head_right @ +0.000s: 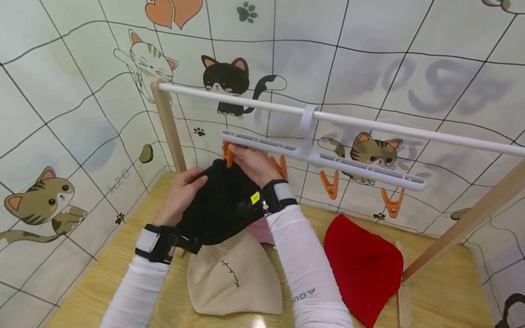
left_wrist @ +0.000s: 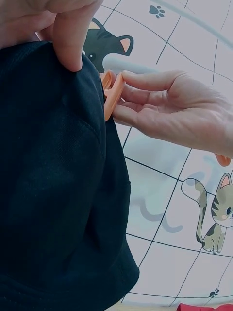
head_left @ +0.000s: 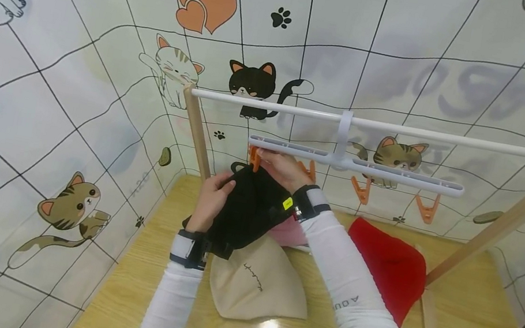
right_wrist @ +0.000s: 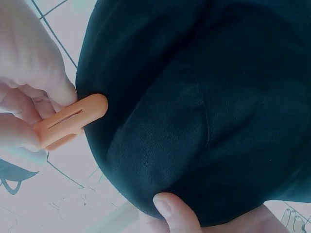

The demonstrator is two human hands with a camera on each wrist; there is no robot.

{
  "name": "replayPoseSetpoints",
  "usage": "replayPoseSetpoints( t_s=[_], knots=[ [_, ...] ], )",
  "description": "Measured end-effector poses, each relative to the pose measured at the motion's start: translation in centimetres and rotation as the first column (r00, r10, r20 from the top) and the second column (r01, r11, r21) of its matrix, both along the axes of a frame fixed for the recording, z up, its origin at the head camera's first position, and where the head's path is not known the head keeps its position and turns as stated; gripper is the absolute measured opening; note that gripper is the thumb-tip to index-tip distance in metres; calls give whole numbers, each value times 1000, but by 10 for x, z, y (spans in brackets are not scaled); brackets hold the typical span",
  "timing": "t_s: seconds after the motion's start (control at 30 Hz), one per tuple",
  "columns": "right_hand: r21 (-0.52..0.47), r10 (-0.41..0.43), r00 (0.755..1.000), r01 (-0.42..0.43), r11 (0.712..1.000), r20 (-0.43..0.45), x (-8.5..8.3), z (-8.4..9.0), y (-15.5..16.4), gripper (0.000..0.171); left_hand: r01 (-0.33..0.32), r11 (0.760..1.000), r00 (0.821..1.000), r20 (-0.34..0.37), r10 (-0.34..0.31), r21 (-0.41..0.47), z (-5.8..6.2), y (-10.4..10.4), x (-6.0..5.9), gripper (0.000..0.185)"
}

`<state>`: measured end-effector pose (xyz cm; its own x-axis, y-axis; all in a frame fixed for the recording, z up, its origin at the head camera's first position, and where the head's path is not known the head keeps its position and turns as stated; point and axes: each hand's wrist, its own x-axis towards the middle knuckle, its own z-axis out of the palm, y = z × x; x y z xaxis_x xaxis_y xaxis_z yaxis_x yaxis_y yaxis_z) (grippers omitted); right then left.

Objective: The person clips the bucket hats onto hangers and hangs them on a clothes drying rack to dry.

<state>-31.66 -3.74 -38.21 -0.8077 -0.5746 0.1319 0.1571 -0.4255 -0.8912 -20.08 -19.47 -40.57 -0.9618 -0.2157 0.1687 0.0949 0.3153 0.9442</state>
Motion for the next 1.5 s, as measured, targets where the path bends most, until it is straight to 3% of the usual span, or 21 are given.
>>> replayPoseSetpoints(
  t_s=[0.23,0.4,0.83,1.07,1.23,1.33,1.5],
  knots=[
    [-14,7,1000,-7,1000,2,0,-2,2,27,4,1000,1000,3,-4,9,-3,3,-1,19],
    [-11,-37,999,37,999,13,2,-5,1,26,6,1000,1000,-9,-6,17,-7,5,-2,17],
    [9,-114,990,115,993,-86,16,-21,15,28,-3,1000,999,37,2,21,-23,11,-4,19],
    [73,-157,987,160,984,-38,25,-37,30,36,-8,997,999,38,5,72,-27,10,-7,20],
    [69,-194,979,189,979,64,33,-57,38,37,-42,992,999,21,40,122,-26,7,-8,23],
    [61,-192,975,186,981,114,36,-69,42,38,-73,988,997,23,70,137,-25,4,-8,24],
    [72,-162,980,154,985,115,39,-88,50,39,-91,986,996,29,88,141,-24,-2,-10,24]
  ],
)
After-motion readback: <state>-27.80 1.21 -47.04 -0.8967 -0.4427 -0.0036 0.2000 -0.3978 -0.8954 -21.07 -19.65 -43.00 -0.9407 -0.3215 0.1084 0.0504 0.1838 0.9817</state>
